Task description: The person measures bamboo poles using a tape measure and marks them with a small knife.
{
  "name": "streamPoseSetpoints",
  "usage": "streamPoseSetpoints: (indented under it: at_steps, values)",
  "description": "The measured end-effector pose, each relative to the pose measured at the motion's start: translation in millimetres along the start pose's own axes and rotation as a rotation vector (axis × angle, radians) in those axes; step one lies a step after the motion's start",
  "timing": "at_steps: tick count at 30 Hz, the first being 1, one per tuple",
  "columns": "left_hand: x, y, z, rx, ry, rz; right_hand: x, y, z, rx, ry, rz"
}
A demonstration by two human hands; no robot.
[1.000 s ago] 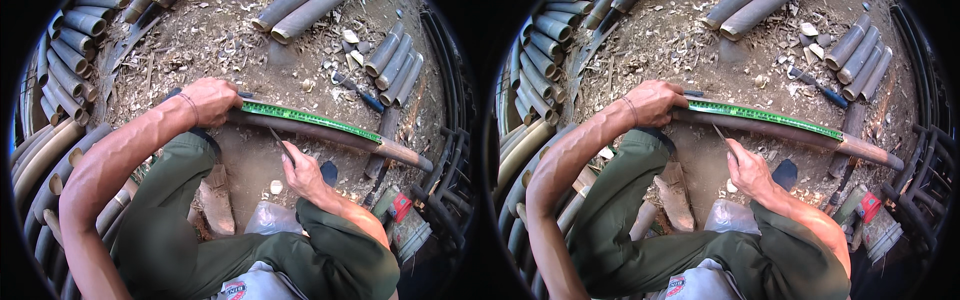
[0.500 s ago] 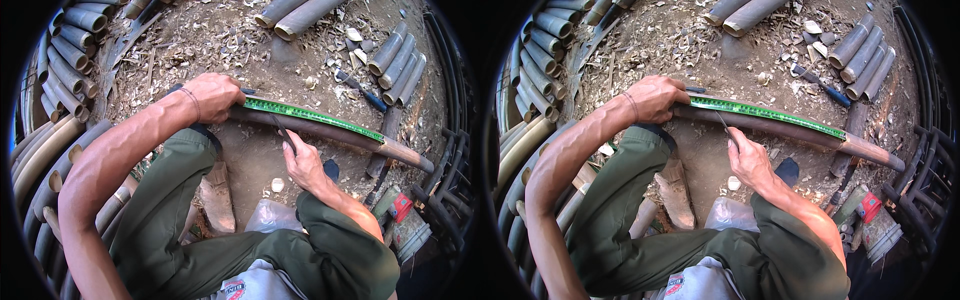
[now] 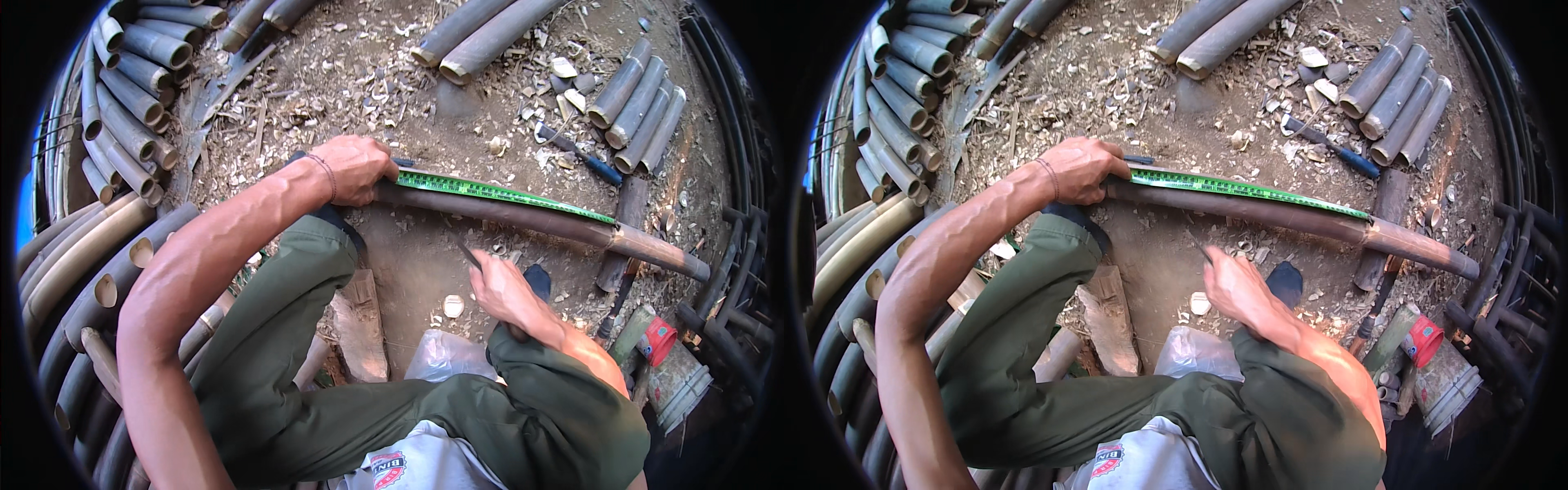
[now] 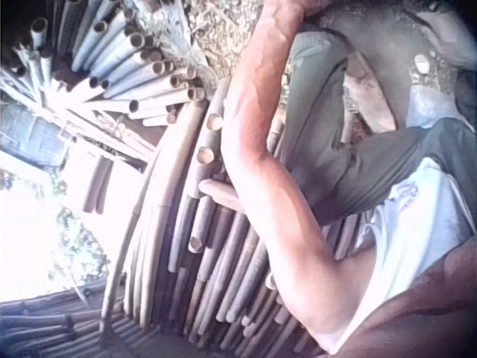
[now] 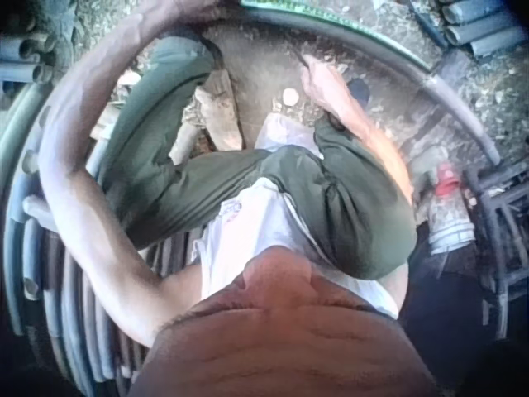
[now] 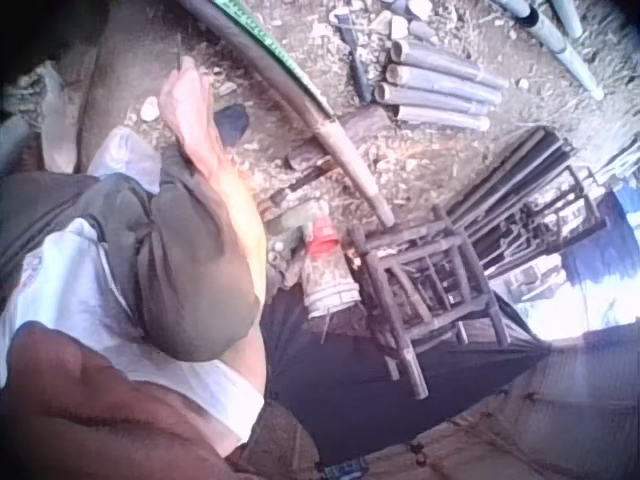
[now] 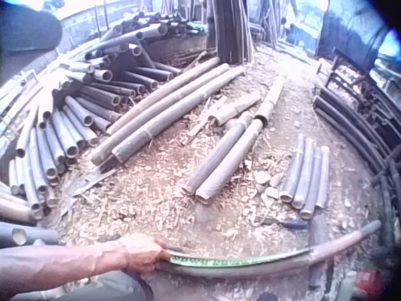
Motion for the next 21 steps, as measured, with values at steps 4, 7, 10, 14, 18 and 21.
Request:
streamPoseSetpoints:
  at_steps: [4, 7, 10, 14, 18, 21]
  values:
    - [-6.5, -4.1, 0.4, 0.040, 0.046, 0.115, -51.5, -30.0, -17.3, 0.001, 0.032, -0.149]
    - [-35.4, -29.2, -2.7, -0.119, -0.066, -0.042, -97.5, -35.7, -58.1, -0.133, -0.055, -0.492]
    - [-45.2, -66.1, -11.7, -0.212, -0.010, -0.312, -148.7, -9.7, -135.9, -0.153, 0.050, -0.682]
    - [-53.6, -93.0, -30.5, -0.339, -0.044, -0.515, -190.1, 62.4, -211.4, -0.108, 0.293, -0.687]
    - [-47.4, -92.7, -51.2, -0.280, -0.113, -0.642, -211.7, 126.5, -252.4, -0.057, 0.440, -0.680]
    - [-39.3, -74.3, -42.1, -0.280, -0.159, -0.648, -212.8, 151.0, -265.4, -0.050, 0.503, -0.694]
Point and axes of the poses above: each hand's wrist, its own x-axis towards the middle knuckle, its own y-axis out of the palm, z = x × y, the point moved 3 cm from there along x, towards the middle knuckle, and after that the axes turned 14 degrees about z, right-handed, at the moved point
